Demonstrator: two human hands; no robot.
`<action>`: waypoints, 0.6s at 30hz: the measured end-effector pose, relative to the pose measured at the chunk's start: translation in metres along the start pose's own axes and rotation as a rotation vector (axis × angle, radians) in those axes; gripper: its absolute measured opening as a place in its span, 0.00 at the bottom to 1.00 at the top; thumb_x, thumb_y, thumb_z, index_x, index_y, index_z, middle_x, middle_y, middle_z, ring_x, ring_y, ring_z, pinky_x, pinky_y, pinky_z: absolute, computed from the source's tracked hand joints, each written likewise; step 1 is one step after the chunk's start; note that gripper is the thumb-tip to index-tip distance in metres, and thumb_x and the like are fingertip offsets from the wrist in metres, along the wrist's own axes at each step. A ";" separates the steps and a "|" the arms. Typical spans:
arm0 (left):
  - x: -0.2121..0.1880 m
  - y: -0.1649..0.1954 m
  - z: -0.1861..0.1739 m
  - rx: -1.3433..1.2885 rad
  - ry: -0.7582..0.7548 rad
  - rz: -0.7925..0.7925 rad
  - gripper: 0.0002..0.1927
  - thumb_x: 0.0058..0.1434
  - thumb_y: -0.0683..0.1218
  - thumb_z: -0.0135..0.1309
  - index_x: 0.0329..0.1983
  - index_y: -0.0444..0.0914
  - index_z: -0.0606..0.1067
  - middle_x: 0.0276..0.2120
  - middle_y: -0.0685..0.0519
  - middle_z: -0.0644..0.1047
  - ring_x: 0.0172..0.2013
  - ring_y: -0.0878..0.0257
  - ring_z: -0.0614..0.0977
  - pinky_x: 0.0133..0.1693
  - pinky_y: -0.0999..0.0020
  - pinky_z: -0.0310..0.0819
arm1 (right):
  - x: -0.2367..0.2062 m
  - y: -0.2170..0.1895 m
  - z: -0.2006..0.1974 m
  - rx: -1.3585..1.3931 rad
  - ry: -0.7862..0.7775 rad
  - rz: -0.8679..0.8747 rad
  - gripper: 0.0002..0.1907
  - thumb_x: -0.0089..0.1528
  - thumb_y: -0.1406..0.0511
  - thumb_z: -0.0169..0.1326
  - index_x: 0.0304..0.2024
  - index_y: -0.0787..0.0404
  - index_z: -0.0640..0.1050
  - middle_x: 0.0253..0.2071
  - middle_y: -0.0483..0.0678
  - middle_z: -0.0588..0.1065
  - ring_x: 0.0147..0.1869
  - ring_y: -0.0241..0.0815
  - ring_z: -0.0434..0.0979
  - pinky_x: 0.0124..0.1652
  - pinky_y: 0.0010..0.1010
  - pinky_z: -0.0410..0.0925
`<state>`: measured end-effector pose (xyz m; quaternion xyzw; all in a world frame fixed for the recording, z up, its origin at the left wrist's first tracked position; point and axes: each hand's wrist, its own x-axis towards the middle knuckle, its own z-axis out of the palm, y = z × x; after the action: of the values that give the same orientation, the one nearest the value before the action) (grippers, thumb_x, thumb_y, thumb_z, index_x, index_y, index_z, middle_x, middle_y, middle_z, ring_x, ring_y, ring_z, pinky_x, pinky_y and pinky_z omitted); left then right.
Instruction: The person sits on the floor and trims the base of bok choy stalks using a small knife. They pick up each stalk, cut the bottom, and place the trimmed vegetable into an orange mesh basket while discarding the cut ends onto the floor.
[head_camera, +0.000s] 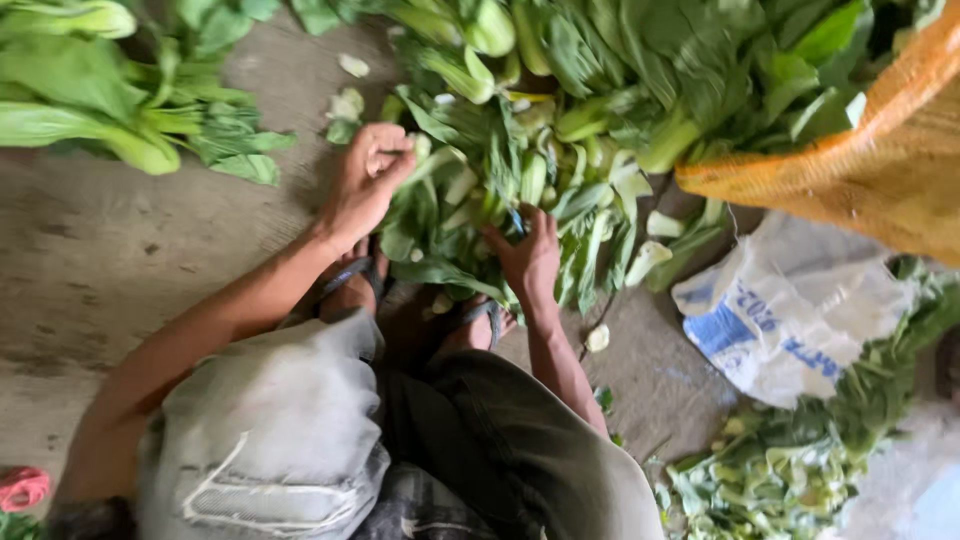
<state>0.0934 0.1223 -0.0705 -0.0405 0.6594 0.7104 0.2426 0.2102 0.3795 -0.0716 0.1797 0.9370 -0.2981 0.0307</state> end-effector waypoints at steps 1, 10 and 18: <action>-0.006 -0.003 0.004 0.108 -0.061 0.048 0.22 0.70 0.49 0.58 0.61 0.33 0.67 0.56 0.45 0.77 0.53 0.57 0.82 0.51 0.63 0.79 | 0.001 0.000 0.000 0.004 -0.028 0.024 0.36 0.53 0.50 0.72 0.54 0.64 0.75 0.50 0.59 0.77 0.52 0.57 0.79 0.50 0.43 0.72; -0.024 -0.008 0.035 0.343 -0.351 0.048 0.20 0.65 0.46 0.58 0.56 0.32 0.70 0.46 0.44 0.80 0.45 0.57 0.85 0.46 0.63 0.81 | -0.007 -0.009 0.013 -0.033 -0.153 0.113 0.44 0.51 0.47 0.68 0.63 0.60 0.70 0.40 0.53 0.83 0.36 0.52 0.84 0.35 0.42 0.74; -0.025 -0.020 0.035 0.691 -0.431 0.308 0.20 0.65 0.46 0.58 0.57 0.36 0.68 0.50 0.45 0.79 0.47 0.53 0.84 0.45 0.57 0.78 | 0.003 0.007 -0.001 0.096 -0.286 0.211 0.40 0.58 0.48 0.67 0.65 0.59 0.67 0.45 0.54 0.81 0.34 0.47 0.86 0.31 0.38 0.77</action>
<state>0.1326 0.1483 -0.0745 0.2913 0.7909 0.4683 0.2652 0.2102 0.3861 -0.0753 0.2341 0.8838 -0.3599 0.1861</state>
